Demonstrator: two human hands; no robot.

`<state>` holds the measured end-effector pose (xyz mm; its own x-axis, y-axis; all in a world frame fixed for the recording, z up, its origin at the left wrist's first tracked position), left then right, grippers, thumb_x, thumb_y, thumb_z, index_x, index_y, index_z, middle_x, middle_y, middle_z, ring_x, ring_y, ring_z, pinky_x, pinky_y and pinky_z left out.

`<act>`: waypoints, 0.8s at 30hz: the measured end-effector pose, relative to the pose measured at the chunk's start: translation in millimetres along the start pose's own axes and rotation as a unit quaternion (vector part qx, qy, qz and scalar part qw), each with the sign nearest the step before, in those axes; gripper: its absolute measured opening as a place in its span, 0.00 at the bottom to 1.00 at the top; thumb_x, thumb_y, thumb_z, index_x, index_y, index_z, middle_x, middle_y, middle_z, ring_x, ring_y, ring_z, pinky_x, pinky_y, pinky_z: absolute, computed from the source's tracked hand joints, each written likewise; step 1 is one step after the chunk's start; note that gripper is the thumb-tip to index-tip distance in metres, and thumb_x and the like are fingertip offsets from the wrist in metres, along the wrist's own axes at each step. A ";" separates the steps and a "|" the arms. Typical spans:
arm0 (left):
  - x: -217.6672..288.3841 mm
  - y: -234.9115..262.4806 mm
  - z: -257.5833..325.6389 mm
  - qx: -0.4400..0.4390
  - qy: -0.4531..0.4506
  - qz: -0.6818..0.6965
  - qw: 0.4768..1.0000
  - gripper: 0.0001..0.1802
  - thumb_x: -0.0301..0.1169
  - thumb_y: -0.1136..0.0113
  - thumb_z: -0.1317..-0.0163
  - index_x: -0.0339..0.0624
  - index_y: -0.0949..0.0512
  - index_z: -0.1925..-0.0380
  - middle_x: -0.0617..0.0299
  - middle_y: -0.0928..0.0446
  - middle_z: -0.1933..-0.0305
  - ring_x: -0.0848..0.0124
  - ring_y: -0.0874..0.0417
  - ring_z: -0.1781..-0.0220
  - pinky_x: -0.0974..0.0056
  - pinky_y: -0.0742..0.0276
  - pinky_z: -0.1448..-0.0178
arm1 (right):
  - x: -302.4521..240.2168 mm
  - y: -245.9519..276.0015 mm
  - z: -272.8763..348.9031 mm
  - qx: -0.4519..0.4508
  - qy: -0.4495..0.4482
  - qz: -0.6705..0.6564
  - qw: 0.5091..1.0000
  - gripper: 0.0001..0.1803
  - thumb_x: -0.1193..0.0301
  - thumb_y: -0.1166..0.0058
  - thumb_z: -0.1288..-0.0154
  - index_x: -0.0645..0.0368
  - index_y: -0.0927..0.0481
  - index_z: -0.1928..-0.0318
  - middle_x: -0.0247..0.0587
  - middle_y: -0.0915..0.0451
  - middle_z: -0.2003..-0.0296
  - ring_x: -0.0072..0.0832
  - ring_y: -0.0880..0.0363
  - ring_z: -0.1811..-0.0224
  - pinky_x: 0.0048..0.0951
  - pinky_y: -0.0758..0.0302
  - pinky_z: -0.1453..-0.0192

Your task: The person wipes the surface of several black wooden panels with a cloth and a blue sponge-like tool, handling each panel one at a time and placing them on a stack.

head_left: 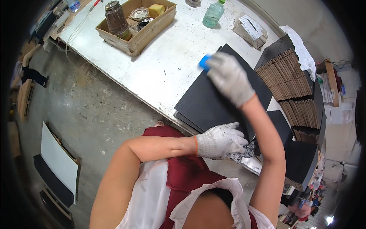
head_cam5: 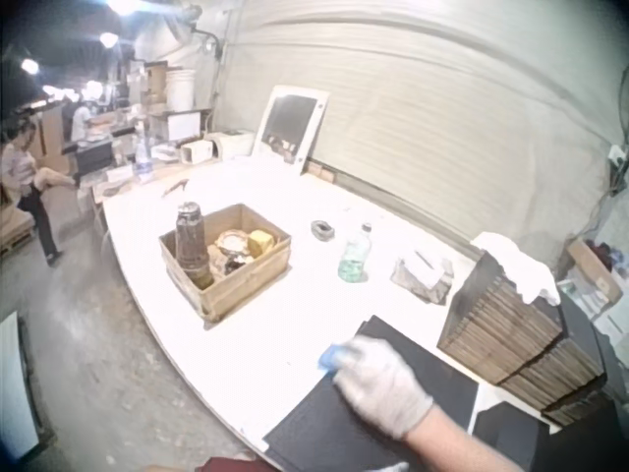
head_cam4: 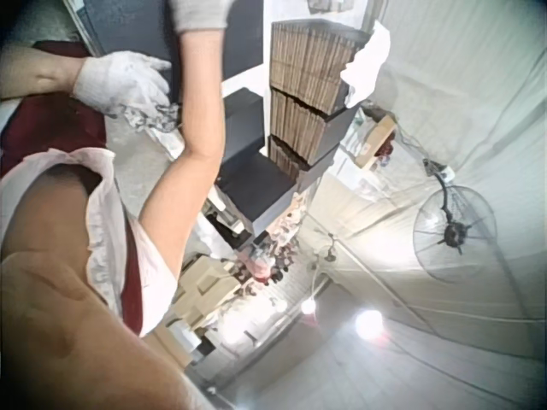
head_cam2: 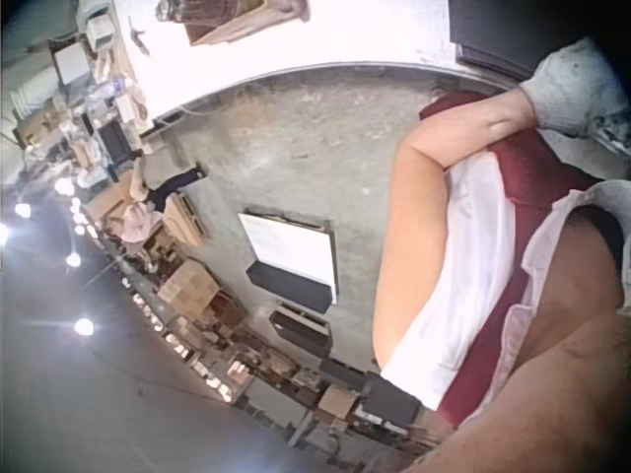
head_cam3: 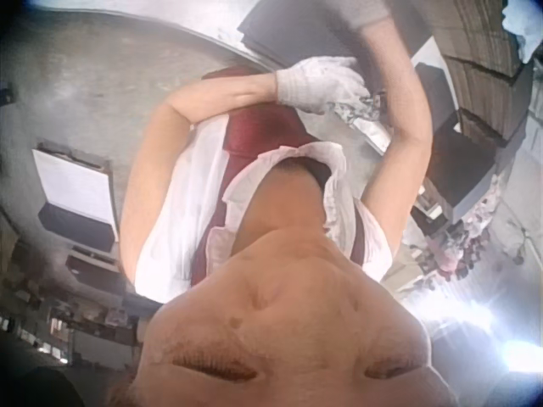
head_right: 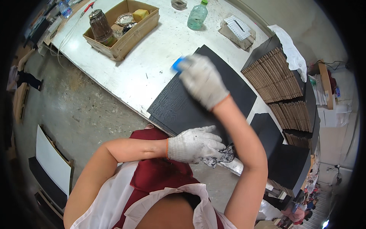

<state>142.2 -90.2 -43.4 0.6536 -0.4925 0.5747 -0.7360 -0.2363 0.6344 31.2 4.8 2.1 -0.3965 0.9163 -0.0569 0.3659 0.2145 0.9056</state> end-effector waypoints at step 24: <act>-2.4 -2.3 -7.8 -0.088 0.000 0.037 0.995 0.31 0.30 0.31 0.61 0.52 0.21 0.50 0.62 0.28 0.38 0.63 0.32 0.34 0.45 0.43 0.26 | 25.0 32.6 -9.4 0.029 -0.143 -0.083 0.986 0.18 0.63 0.47 0.37 0.60 0.19 0.51 0.51 0.21 0.49 0.47 0.24 0.45 0.41 0.28 0.41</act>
<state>143.7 -81.9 -42.2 0.5992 -0.5024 0.6234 -0.7396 -0.0492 0.6712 25.3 31.6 34.2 -0.2046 0.9228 -0.3263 0.3659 0.3813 0.8489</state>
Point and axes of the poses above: each hand's wrist, its own z-axis away from the middle knuckle, its own y-axis out of the back of the hand, x = y × z, the point moved 5 cm from there along -z, towards the middle knuckle
